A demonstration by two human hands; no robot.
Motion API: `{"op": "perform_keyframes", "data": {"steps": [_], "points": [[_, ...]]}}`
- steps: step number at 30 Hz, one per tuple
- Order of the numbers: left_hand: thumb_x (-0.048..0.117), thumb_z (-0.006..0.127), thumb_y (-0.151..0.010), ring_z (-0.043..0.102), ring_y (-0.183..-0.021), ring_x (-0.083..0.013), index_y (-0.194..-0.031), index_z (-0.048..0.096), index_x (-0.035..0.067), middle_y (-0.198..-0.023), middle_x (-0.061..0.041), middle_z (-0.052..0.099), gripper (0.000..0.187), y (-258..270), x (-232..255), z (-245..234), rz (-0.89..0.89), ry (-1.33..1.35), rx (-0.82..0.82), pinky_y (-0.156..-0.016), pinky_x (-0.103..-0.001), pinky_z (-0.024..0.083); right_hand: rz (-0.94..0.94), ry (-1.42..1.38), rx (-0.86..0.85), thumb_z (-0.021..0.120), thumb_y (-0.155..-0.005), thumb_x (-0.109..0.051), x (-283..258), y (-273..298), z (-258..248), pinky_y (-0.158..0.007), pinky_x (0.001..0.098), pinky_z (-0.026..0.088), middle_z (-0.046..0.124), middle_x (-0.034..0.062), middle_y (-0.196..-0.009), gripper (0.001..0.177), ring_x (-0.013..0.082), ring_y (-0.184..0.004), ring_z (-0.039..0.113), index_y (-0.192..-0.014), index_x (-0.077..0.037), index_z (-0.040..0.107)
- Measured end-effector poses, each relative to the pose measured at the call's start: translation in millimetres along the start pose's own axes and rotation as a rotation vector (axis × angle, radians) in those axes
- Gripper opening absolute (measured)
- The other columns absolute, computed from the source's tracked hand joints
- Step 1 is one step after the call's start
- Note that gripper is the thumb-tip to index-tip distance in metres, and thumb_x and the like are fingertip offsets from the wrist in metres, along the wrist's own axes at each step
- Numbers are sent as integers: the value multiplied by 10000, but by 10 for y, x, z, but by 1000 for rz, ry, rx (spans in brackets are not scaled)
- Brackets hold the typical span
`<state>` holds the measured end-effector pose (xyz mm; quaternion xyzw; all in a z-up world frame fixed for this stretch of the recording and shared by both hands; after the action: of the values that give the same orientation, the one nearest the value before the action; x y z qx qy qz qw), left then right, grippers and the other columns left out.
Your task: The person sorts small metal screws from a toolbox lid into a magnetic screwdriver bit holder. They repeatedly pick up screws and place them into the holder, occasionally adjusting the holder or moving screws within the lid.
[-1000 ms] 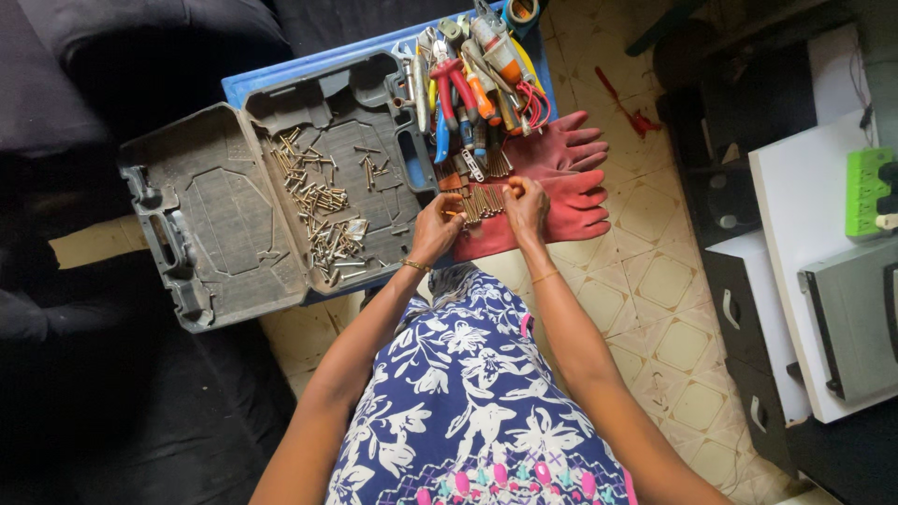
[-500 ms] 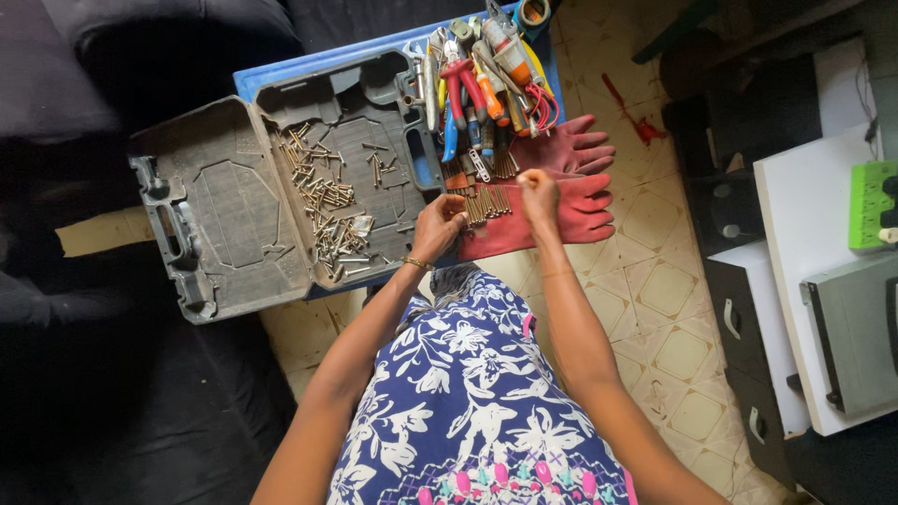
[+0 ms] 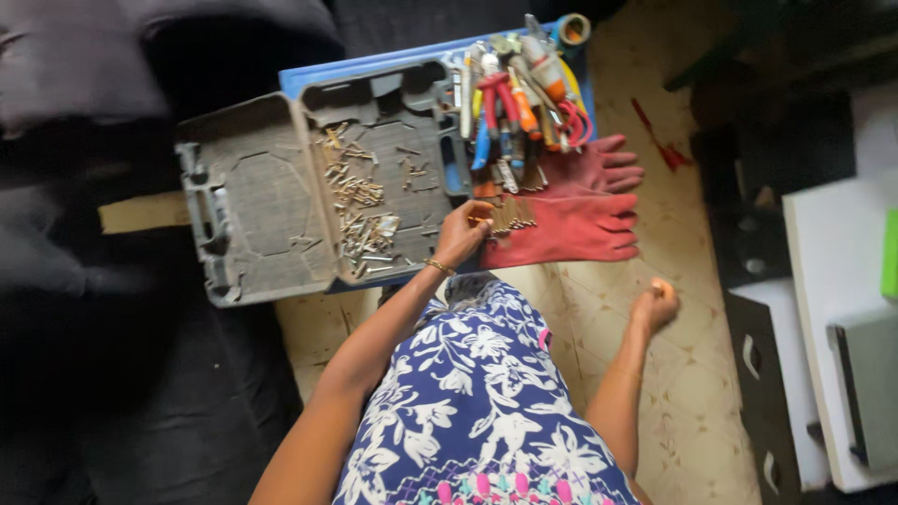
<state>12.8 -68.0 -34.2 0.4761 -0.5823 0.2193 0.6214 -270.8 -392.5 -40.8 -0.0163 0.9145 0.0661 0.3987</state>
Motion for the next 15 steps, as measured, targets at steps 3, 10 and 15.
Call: {"op": "perform_keyframes", "data": {"steps": [3,10,15], "points": [[100,689,-898,758,-904,-173,-1151,719,35,-1024,-95,788,263,-1,-100,-116,59,78,56,-809,-314,599,-393,272,90,811,-851,-150,-101,141,-125,-849,449,457,670,116,-975,116,291,-938,588,-876,-63,738],[142,715,-888,720,-874,-97,-1155,714,73,-1030,-10,767,276,123,-386,-843,-97,246,238,-670,-263,590,-648,-221,-226,744,-806,-134,-959,663,679,-977,413,503,558,173,-1334,628,316,-1223,557,-1388,-28,537],[163,714,-930,694,-884,-78,-1145,714,80,-1030,-3,753,231,427,-531,-1533,-70,318,410,-697,-234,569,-932,-36,-439,746,-860,-57,-2035,1680,1246,-974,413,498,693,130,-1113,351,300,-1070,637,-1208,-45,699]]}}
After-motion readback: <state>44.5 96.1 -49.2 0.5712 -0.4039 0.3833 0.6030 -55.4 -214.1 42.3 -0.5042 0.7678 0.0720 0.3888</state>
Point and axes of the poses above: each hand's wrist, its own y-axis away from the middle knuckle, its own z-axis out of the palm, x = y × z, the point moved 3 cm from there along -y, towards the middle knuckle
